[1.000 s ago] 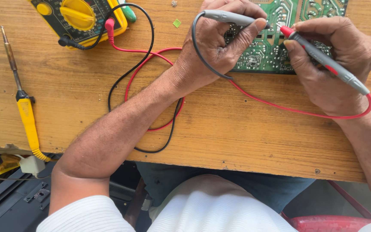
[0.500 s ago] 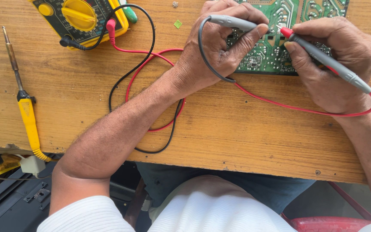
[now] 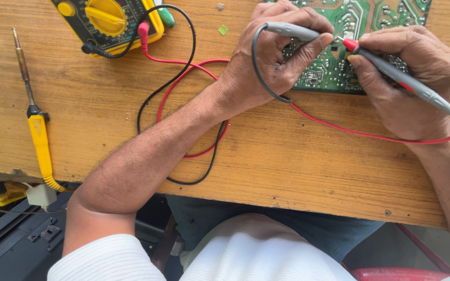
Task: The person uses a multimeter to test various points on a green circuit board. They systematically move the probes across different solder points and components, then flip the board to test the other side.
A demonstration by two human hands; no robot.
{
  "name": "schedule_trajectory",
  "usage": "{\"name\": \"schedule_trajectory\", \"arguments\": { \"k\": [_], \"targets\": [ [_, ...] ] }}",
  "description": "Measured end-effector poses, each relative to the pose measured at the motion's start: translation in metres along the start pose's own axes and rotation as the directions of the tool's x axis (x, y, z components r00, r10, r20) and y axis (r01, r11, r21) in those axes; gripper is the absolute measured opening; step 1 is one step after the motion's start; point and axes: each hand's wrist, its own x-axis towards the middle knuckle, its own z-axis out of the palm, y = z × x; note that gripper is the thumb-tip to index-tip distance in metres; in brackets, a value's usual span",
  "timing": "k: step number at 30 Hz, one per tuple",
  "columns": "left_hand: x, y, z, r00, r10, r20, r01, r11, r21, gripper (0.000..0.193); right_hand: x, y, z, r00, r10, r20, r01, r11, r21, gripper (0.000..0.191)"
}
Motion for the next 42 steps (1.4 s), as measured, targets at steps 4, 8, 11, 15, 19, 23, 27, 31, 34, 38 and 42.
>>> {"name": "schedule_trajectory", "arguments": {
  "k": [4, 8, 11, 15, 19, 23, 27, 31, 34, 38, 42],
  "targets": [
    [0.001, -0.001, 0.002, 1.0, 0.005, -0.019, -0.004, 1.0, 0.019, 0.01, -0.008, 0.005, 0.001, 0.999, 0.037, 0.008, -0.037, 0.999, -0.003, 0.016],
    [0.004, -0.001, 0.006, 0.997, -0.076, -0.021, 0.075, 0.997, -0.035, 0.009, -0.019, 0.01, 0.011, 0.989, 0.148, 0.007, -0.149, 0.987, 0.068, 0.016],
    [0.005, -0.001, 0.008, 0.996, -0.081, -0.047, 0.08, 0.997, -0.023, 0.013, -0.024, 0.02, 0.019, 0.951, 0.307, 0.028, -0.306, 0.929, 0.21, 0.02],
    [0.003, -0.001, 0.011, 0.993, -0.062, -0.102, 0.058, 0.998, -0.037, 0.011, -0.032, 0.034, 0.02, 0.95, 0.307, 0.058, -0.313, 0.94, 0.137, 0.018],
    [0.001, -0.002, 0.012, 0.993, -0.063, -0.098, 0.06, 0.997, -0.04, 0.012, -0.037, 0.041, 0.018, 0.963, 0.262, 0.066, -0.266, 0.962, 0.068, 0.017],
    [0.001, -0.004, 0.013, 0.993, -0.072, -0.092, 0.069, 0.997, -0.035, 0.013, -0.036, 0.042, 0.02, 0.961, 0.268, 0.062, -0.273, 0.957, 0.097, 0.017],
    [0.0, -0.005, 0.014, 0.993, -0.074, -0.087, 0.075, 0.997, 0.006, 0.014, -0.035, 0.039, 0.022, 0.953, 0.299, 0.056, -0.304, 0.941, 0.147, 0.019],
    [0.0, -0.007, 0.015, 0.993, -0.07, -0.092, 0.07, 0.998, -0.001, 0.014, -0.034, 0.037, 0.021, 0.952, 0.301, 0.056, -0.306, 0.942, 0.139, 0.018],
    [0.0, -0.008, 0.016, 0.994, -0.069, -0.09, 0.069, 0.998, -0.006, 0.014, -0.033, 0.037, 0.021, 0.955, 0.292, 0.058, -0.297, 0.947, 0.126, 0.019],
    [0.0, -0.008, 0.016, 0.994, -0.071, -0.088, 0.071, 0.997, -0.01, 0.014, -0.033, 0.036, 0.022, 0.954, 0.294, 0.055, -0.298, 0.946, 0.13, 0.019],
    [0.0, -0.007, 0.015, 0.994, -0.069, -0.091, 0.068, 0.998, -0.007, 0.014, -0.032, 0.034, 0.021, 0.958, 0.282, 0.058, -0.287, 0.952, 0.106, 0.019]
  ]
}}
